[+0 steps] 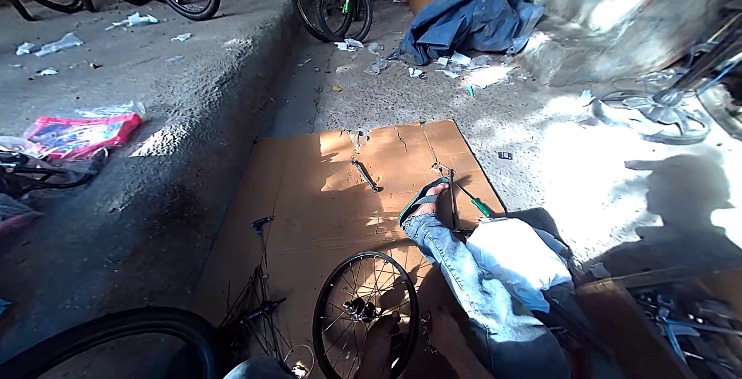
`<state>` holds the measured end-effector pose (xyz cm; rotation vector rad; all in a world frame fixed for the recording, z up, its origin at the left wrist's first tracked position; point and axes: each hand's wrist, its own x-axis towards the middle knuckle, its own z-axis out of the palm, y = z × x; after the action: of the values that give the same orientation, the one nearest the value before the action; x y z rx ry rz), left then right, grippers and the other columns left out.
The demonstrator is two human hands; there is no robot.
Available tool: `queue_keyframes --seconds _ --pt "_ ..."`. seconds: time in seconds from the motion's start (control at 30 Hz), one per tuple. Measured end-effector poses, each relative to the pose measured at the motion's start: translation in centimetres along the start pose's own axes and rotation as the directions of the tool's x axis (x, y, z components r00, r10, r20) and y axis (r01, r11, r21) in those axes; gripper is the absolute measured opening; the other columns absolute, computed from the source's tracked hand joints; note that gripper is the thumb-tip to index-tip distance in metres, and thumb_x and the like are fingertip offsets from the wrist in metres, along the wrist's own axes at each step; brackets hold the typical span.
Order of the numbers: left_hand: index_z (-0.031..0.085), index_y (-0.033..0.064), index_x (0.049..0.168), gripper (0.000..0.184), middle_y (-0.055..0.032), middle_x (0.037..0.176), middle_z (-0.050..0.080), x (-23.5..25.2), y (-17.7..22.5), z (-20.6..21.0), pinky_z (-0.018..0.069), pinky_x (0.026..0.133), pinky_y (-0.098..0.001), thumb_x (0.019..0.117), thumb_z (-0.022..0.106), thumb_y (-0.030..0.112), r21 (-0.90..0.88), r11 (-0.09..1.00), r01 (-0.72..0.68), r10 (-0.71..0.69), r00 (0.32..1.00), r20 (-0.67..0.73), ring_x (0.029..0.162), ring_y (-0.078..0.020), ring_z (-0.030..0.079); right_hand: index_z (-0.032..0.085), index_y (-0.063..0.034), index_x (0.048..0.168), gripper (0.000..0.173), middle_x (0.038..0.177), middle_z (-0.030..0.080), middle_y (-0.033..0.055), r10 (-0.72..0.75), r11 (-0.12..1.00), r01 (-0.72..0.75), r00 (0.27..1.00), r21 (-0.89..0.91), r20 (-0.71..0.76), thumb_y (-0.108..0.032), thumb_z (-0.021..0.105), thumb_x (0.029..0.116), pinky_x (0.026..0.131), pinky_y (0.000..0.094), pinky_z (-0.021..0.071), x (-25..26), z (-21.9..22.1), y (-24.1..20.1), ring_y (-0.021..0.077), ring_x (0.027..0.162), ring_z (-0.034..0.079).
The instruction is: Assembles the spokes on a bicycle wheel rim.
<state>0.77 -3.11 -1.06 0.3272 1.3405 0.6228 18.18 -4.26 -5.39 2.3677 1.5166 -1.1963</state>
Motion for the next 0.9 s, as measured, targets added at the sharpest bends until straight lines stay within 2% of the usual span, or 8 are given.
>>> queue_keyframes --seconds 0.07,0.13,0.27,0.37,0.57,0.67,0.8,0.9 --pt "0.061 0.0014 0.118 0.030 -0.0111 0.090 0.060 0.1 -0.5 0.2 0.0576 0.066 -0.0403 0.1056 0.059 0.028 0.077 0.997 -0.019 0.022 0.999 -0.046 0.071 -0.0226 0.063 0.044 -0.0080 0.154 0.064 0.154 0.042 0.0277 0.030 1.000 -0.030 1.000 0.003 0.001 -0.018 0.067 0.0959 0.103 0.0562 0.0508 0.8 1.3 0.2 0.0446 0.129 0.056" --pt "0.062 0.0001 0.120 0.032 -0.0137 0.094 0.063 0.2 -0.6 0.2 0.0584 0.069 -0.0421 0.1058 0.060 0.028 0.100 0.995 -0.016 0.021 0.998 -0.051 0.075 -0.0243 0.065 0.040 -0.0067 0.155 0.065 0.156 0.040 0.0267 0.040 0.999 -0.040 0.999 -0.029 -0.002 -0.014 0.066 0.0960 0.103 0.0559 0.0518 1.4 1.9 -0.1 0.0437 0.129 0.057" --pt "0.061 -0.0007 0.122 0.033 -0.0170 0.102 0.067 0.5 -0.1 0.4 0.0594 0.074 -0.0430 0.1054 0.060 0.027 0.000 1.000 -0.020 0.020 1.000 -0.013 0.084 -0.0266 0.069 0.048 -0.0032 0.150 0.054 0.146 0.053 0.0240 0.018 0.994 -0.021 0.999 -0.108 -0.027 -0.012 0.062 0.0982 0.104 0.0532 0.0516 1.6 2.1 -0.3 0.0392 0.127 0.060" --pt "0.063 -0.0019 0.118 0.031 -0.0172 0.100 0.068 1.0 -0.4 0.6 0.0602 0.074 -0.0427 0.1049 0.061 0.026 -0.060 0.997 -0.043 0.042 0.999 -0.010 0.083 -0.0268 0.069 0.055 -0.0036 0.143 0.043 0.137 0.060 0.0230 0.011 0.988 -0.015 0.999 -0.154 -0.031 -0.016 0.057 0.1016 0.101 0.0543 0.0528 1.3 1.9 -0.6 0.0393 0.123 0.063" --pt "0.065 -0.0040 0.114 0.029 -0.0175 0.098 0.071 1.0 -0.1 1.0 0.0607 0.075 -0.0415 0.1057 0.060 0.024 -0.083 0.994 -0.074 0.073 0.997 -0.020 0.083 -0.0257 0.071 0.061 -0.0100 0.138 0.039 0.143 0.058 0.0180 -0.014 0.955 0.012 1.000 -0.297 -0.002 -0.019 0.058 0.1003 0.093 0.0569 0.0554 1.1 0.6 -1.6 0.0388 0.116 0.066" --pt "0.066 -0.0043 0.110 0.028 -0.0155 0.093 0.072 1.3 -0.3 0.9 0.0592 0.073 -0.0385 0.1049 0.061 0.023 -0.071 0.992 -0.104 0.102 0.994 -0.031 0.078 -0.0227 0.070 0.065 -0.0138 0.134 0.039 0.142 0.058 0.0181 0.000 0.971 -0.008 0.999 -0.239 -0.033 -0.025 0.064 0.0965 0.089 0.0582 0.0562 1.6 0.3 -0.7 0.0383 0.114 0.067" --pt "0.067 -0.0042 0.109 0.028 -0.0151 0.091 0.072 1.5 -0.6 1.2 0.0601 0.071 -0.0373 0.1049 0.061 0.023 -0.077 0.991 -0.108 0.106 0.994 -0.036 0.075 -0.0218 0.070 0.068 -0.0099 0.129 0.040 0.137 0.062 0.0182 0.030 0.984 -0.036 0.999 -0.176 -0.035 -0.032 0.067 0.0958 0.095 0.0580 0.0539 1.8 0.0 0.3 0.0374 0.118 0.065" --pt "0.067 -0.0047 0.109 0.028 -0.0158 0.092 0.072 1.7 -0.5 1.1 0.0595 0.072 -0.0385 0.1049 0.061 0.023 -0.067 0.991 -0.113 0.111 0.993 -0.033 0.077 -0.0228 0.070 0.071 -0.0060 0.115 0.034 0.117 0.070 0.0182 0.054 0.998 -0.054 0.997 -0.014 -0.054 -0.030 0.071 0.0917 0.094 0.0572 0.0529 1.8 -0.1 0.0 0.0358 0.110 0.068"
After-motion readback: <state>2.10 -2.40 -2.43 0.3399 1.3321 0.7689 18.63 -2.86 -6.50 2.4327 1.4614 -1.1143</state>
